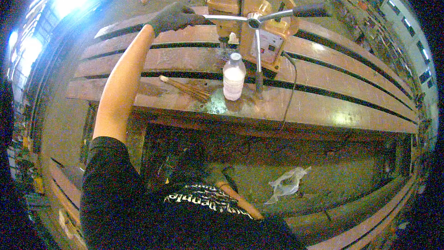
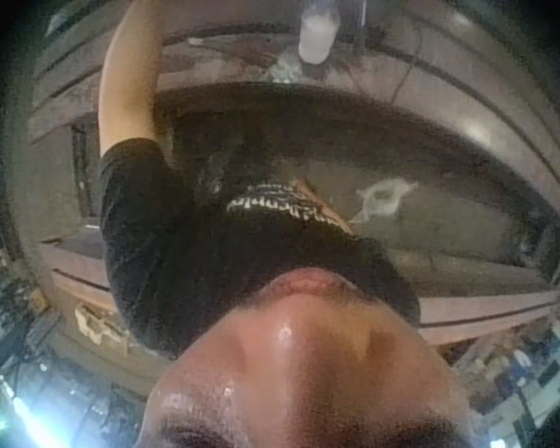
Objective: The person drills holes into long metal beams using a portable drill press. They repeatedly apply liquid from a plastic bottle to the drilling area, then use a brush to clear away metal shavings. The person repositions the drill press along the beams to create multiple holes.
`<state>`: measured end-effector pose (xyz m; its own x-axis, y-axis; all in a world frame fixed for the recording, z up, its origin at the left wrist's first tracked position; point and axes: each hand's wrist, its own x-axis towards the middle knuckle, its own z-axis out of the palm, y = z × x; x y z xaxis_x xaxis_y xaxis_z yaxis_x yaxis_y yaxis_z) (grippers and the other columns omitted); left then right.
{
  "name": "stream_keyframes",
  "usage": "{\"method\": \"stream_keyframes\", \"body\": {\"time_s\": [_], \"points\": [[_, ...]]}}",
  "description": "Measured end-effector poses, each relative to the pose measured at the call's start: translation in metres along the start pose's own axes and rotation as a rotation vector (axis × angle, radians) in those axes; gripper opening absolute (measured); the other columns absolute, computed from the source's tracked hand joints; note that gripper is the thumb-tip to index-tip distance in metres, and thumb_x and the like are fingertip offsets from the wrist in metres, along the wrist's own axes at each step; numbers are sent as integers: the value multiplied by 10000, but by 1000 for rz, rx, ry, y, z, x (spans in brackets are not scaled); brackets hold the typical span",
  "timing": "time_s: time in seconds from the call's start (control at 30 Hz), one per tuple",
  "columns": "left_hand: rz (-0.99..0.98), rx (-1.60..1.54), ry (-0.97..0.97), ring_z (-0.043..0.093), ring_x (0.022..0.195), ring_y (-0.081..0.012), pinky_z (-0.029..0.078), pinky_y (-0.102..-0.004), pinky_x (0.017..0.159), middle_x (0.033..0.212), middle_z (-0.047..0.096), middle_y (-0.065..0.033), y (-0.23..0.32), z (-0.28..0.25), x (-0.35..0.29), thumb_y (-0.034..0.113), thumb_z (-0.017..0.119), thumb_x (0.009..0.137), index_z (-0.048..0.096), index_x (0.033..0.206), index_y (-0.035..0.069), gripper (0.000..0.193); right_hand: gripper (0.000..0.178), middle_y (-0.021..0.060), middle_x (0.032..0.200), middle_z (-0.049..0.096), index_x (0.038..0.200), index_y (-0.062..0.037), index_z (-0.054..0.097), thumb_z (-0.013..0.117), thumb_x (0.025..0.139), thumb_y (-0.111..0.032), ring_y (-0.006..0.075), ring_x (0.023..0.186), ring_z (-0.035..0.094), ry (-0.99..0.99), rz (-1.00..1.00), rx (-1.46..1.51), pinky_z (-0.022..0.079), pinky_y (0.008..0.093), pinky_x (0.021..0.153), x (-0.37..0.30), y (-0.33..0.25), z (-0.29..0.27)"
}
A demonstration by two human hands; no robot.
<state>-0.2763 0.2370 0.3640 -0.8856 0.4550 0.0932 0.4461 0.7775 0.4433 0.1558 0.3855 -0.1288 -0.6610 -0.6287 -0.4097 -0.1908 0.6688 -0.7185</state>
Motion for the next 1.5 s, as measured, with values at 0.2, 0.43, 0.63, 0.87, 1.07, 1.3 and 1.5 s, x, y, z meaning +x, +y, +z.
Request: {"method": "stream_keyframes", "body": {"time_s": [0.2, 0.43, 0.63, 0.87, 1.07, 1.3, 1.5], "points": [[-35, 9, -50, 587, 536, -140, 464, -322, 510, 602, 602, -45, -2, 0, -3, 718, 728, 795, 734, 740, 46, 674, 637, 245, 1235, 698, 1290, -103, 699, 683, 856, -570, 423, 1146, 672, 75, 22, -20, 546, 503, 950, -6, 3, -18], [-19, -73, -65, 568, 550, -142, 453, -313, 510, 617, 594, -42, -3, 1, 3, 749, 716, 781, 743, 797, 40, 710, 387, 237, 902, 717, 1026, -31, 655, 760, 886, -375, 409, 866, 713, 1159, 371, -30, 567, 467, 760, -41, -63, -256], [17, -40, -71, 575, 567, -156, 448, -320, 517, 626, 598, -50, -8, 4, 6, 764, 695, 786, 735, 766, 47, 719, 627, 132, 1086, 749, 1272, 6, 614, 880, 783, -282, 270, 1023, 721, 1321, 63, 176, 569, 405, 915, -8, -80, -344], [46, -38, -35, 566, 561, -169, 438, -335, 533, 606, 590, -48, -16, 9, 6, 764, 686, 788, 715, 695, 56, 715, 553, 130, 1130, 748, 1232, 16, 652, 856, 810, -277, 244, 1035, 725, 1090, 85, 452, 581, 381, 872, 24, -68, -349], [38, -37, -25, 562, 558, -169, 433, -335, 532, 591, 576, -43, -12, 10, 2, 750, 702, 787, 713, 676, 61, 698, 493, 66, 1045, 724, 1229, -29, 671, 810, 871, -338, 215, 845, 708, 681, 103, 1231, 588, 357, 755, -18, -97, -314], [73, -25, 1, 560, 551, -170, 440, -347, 532, 589, 573, -46, -10, 9, 4, 759, 693, 789, 696, 651, 72, 701, 411, 80, 1044, 717, 1234, -6, 658, 742, 937, -278, 200, 905, 708, 632, 84, 1405, 582, 339, 755, -15, -97, -293], [62, -55, 14, 551, 536, -166, 434, -343, 519, 579, 567, -40, -17, 12, 5, 765, 699, 785, 633, 598, 85, 708, 429, 56, 1017, 727, 1208, -32, 679, 792, 896, -303, 197, 852, 708, 615, 129, 1384, 590, 348, 760, -15, -98, -295]]}}
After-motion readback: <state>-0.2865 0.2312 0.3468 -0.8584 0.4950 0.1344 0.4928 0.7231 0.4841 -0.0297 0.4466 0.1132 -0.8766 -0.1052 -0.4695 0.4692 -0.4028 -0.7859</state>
